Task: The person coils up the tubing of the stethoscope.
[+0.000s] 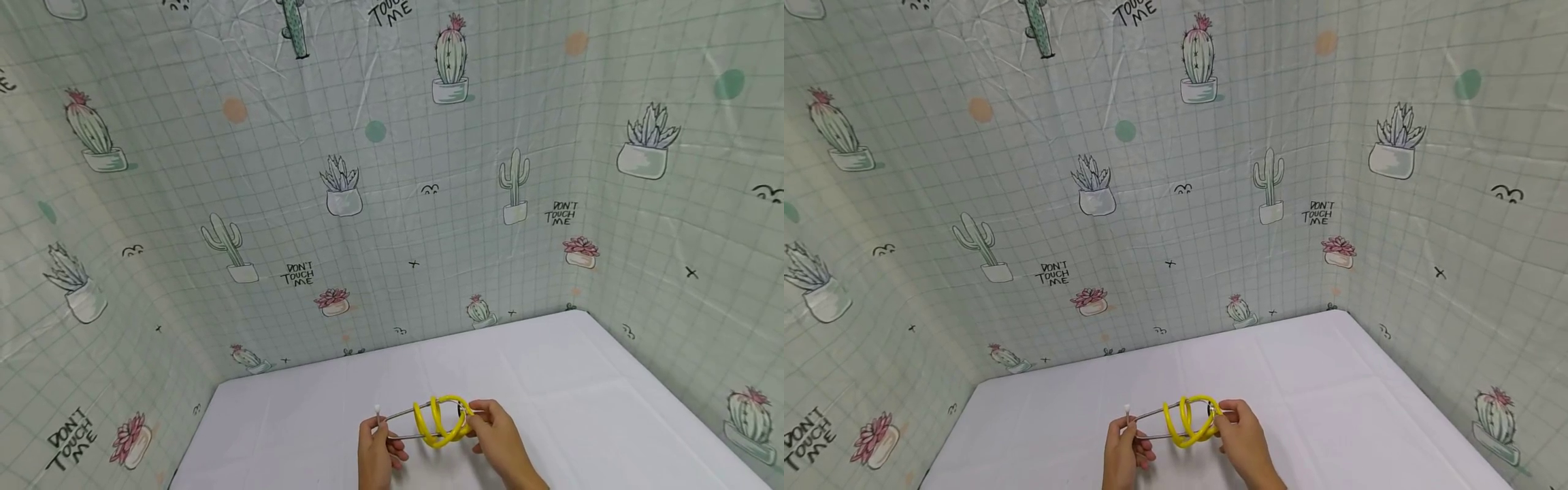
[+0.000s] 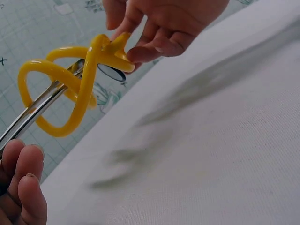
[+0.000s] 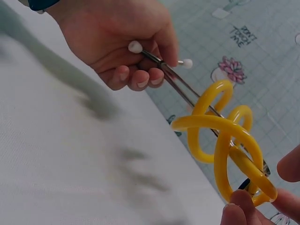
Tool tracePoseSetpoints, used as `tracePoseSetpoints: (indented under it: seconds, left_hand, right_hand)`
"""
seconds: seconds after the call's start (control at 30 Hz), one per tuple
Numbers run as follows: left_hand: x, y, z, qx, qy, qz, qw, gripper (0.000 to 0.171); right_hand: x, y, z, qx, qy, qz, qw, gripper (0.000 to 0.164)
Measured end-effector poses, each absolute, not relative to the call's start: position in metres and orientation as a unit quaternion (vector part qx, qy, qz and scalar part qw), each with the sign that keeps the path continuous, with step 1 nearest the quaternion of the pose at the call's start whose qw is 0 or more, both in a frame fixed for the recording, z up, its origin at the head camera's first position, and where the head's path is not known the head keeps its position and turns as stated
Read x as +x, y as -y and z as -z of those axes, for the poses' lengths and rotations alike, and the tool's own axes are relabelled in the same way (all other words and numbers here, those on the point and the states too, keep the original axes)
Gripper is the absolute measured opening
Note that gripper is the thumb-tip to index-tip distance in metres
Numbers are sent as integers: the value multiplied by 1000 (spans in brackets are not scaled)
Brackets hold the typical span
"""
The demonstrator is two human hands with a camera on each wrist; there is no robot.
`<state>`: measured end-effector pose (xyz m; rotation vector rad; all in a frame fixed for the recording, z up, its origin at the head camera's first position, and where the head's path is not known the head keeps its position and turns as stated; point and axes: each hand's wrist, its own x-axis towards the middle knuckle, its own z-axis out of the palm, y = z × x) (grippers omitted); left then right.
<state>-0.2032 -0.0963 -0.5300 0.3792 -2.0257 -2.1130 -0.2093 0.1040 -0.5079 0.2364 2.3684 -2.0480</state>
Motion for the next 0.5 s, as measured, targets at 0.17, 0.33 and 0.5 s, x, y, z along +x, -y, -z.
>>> tracePoseSetpoints:
  seconds: [0.17, 0.33, 0.5]
  left_hand:
    - [-205, 97, 531, 126, 681, 715, 95, 21]
    - [-208, 97, 533, 121, 679, 719, 93, 19]
    - [-210, 96, 536, 112, 682, 717, 90, 21]
  right_hand:
    - [-212, -105, 508, 79, -753, 653, 1, 34]
    - [-215, -108, 510, 81, -751, 655, 1, 34]
    - [-219, -112, 511, 83, -747, 660, -7, 34]
